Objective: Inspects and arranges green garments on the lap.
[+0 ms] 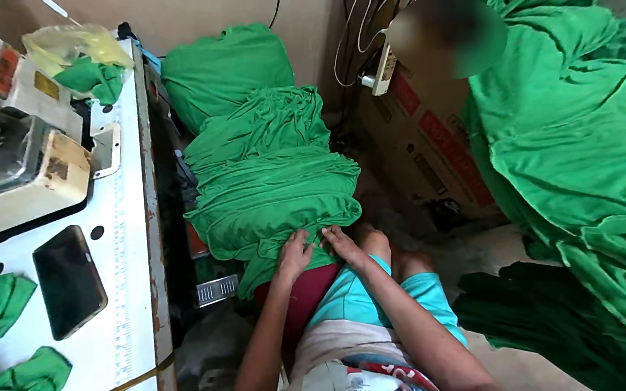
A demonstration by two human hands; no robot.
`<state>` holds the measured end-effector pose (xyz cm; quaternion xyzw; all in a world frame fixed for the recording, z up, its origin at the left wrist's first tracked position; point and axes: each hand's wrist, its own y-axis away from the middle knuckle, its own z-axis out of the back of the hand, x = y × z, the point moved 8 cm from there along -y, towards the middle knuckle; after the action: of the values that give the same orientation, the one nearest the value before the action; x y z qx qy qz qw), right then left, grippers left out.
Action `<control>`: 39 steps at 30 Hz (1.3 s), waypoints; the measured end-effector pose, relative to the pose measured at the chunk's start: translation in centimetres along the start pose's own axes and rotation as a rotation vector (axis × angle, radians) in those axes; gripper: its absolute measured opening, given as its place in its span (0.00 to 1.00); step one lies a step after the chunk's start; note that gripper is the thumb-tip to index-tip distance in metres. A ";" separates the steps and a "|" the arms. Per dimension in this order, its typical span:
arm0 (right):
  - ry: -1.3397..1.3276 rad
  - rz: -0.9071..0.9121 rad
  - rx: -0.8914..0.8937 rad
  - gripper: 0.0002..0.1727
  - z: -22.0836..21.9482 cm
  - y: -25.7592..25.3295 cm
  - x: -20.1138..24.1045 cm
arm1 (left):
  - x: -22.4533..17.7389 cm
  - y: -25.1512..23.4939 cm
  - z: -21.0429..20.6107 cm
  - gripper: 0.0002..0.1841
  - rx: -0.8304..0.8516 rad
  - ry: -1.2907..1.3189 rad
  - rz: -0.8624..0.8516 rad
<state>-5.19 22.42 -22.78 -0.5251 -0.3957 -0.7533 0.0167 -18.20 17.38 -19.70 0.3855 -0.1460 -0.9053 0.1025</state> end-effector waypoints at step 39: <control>-0.074 0.070 0.008 0.15 0.0 0.1 0.2 | 0.7 -0.6 0.4 0.13 -0.116 0.131 0.069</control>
<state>-5.28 22.43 -22.58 -0.5660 -0.3803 -0.7308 0.0307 -19.05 17.83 -20.10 0.4319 -0.0996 -0.8811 0.1652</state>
